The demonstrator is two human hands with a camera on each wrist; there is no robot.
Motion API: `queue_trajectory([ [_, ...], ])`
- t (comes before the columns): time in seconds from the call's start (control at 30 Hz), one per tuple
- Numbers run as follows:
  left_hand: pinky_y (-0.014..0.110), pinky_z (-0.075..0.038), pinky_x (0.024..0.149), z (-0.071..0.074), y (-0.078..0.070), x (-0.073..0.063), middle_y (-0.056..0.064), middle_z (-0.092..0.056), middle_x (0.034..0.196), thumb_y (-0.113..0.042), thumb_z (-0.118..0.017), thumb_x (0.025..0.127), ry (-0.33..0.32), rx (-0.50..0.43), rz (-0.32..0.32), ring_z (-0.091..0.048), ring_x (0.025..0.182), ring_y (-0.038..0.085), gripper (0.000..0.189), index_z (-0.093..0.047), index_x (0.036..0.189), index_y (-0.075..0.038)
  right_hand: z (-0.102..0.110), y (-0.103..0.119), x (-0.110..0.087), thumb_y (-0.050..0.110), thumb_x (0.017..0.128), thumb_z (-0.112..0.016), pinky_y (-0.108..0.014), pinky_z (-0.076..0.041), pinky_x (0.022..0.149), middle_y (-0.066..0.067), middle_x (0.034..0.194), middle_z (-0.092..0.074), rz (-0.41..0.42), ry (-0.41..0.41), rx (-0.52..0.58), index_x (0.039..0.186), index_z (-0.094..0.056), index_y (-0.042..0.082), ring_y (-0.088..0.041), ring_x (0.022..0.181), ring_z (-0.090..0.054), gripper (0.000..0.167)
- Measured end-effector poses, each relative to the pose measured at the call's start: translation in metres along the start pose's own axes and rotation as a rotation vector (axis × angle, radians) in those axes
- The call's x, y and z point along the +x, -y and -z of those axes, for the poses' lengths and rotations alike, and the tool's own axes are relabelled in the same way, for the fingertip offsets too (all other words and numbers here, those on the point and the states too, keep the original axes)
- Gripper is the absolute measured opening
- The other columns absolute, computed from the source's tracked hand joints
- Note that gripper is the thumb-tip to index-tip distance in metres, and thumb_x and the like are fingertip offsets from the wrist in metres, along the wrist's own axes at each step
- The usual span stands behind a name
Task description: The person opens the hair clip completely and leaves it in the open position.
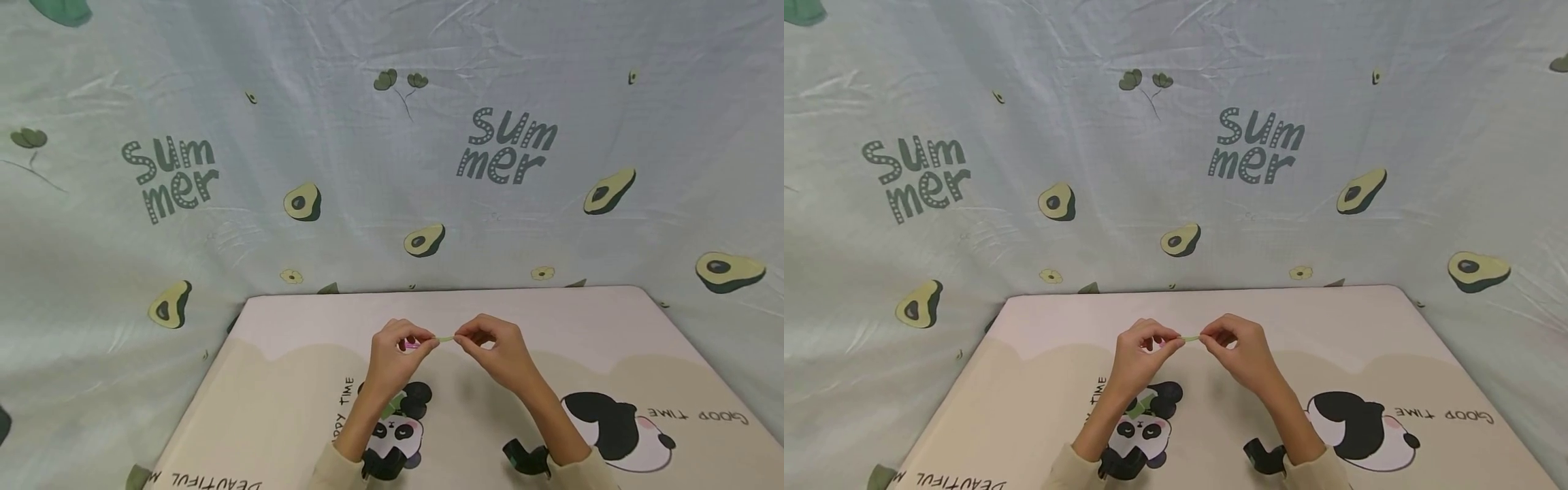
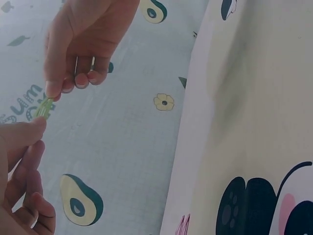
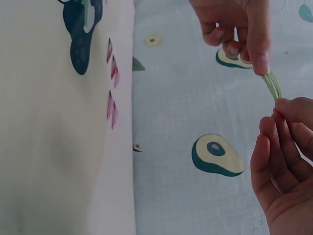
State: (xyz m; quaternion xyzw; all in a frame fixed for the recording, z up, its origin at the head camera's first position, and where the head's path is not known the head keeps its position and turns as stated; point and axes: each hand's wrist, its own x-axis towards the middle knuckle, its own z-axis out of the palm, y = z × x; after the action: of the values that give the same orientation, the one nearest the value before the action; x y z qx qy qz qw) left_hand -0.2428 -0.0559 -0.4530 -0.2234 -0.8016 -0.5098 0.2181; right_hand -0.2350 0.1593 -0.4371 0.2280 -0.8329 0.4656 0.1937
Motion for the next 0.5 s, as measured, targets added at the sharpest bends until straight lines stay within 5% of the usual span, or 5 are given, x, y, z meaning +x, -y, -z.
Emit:
queue_trajectory([
  [0.3, 0.022, -0.046, 0.067, 0.0, -0.0017, -0.0005, -0.004, -0.072, 0.081, -0.019, -0.085, 0.085, -0.007, -0.018, -0.013, -0.06, 0.079, 0.028, 0.007, -0.08, 0.089, -0.016, -0.001, 0.0009, -0.0029, 0.003, 0.085, -0.082, -0.026, -0.06, 0.069, 0.005, 0.083, -0.072, 0.056, -0.021, -0.068, 0.092, -0.076, 0.013, -0.001, 0.072, -0.062, 0.013],
  [0.5, 0.021, -0.047, 0.067, 0.0007, -0.0027, -0.0002, -0.004, -0.072, 0.08, -0.019, -0.085, 0.085, -0.02, 0.014, -0.038, -0.059, 0.078, 0.02, 0.007, -0.08, 0.089, -0.016, 0.0, 0.0037, -0.0011, 0.002, 0.083, -0.083, -0.026, -0.059, 0.067, 0.005, 0.082, -0.072, 0.106, -0.037, -0.09, 0.091, -0.075, 0.012, 0.0, 0.071, -0.062, 0.016],
])
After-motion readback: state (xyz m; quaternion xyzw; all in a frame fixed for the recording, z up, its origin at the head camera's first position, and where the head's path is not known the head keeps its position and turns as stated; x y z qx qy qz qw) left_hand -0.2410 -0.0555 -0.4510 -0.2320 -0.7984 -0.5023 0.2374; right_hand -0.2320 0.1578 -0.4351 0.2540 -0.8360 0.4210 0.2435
